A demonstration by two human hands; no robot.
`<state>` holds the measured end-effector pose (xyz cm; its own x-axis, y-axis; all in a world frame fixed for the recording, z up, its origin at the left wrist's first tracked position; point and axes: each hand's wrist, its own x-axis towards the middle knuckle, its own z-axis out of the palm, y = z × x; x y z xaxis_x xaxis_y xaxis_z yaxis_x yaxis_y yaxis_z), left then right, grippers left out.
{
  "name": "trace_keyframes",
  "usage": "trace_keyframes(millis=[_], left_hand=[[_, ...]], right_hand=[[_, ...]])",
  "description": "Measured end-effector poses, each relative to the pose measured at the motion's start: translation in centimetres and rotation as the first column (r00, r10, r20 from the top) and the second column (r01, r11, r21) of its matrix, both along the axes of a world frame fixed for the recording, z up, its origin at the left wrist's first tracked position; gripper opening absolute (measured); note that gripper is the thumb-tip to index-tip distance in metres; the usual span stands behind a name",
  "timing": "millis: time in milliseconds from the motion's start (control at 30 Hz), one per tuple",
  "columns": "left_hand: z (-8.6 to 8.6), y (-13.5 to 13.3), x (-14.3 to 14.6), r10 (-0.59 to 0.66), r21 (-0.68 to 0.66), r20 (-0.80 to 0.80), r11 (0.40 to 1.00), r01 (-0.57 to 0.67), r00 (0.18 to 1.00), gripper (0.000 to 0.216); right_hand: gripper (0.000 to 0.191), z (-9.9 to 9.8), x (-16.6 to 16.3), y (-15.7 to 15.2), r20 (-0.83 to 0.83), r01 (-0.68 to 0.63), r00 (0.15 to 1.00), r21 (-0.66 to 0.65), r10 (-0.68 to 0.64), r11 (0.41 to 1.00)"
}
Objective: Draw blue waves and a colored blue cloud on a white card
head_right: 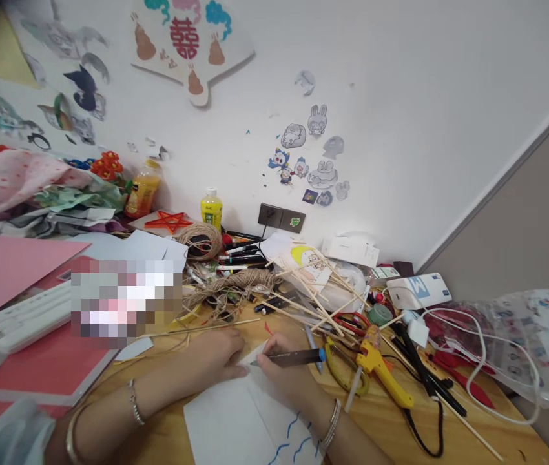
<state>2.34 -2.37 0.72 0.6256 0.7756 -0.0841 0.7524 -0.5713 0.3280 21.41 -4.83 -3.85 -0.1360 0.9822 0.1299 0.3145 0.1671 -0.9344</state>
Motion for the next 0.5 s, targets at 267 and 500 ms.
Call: trace_keyframes(millis=[267,500], left_hand=[[-2.1,1.0,-0.5,-0.043,0.020,0.056,0.999,0.042,0.997,0.021],[-2.6,1.4,-0.5,-0.053,0.004,0.079,0.999,0.053,0.995,0.023]], right_hand=[[0.007,0.7,-0.2,-0.5,0.105,-0.068,0.993,0.099,0.058,0.993],[0.016,-0.3,-0.2,-0.4,0.257,-0.031,0.966,0.183,-0.017,0.983]])
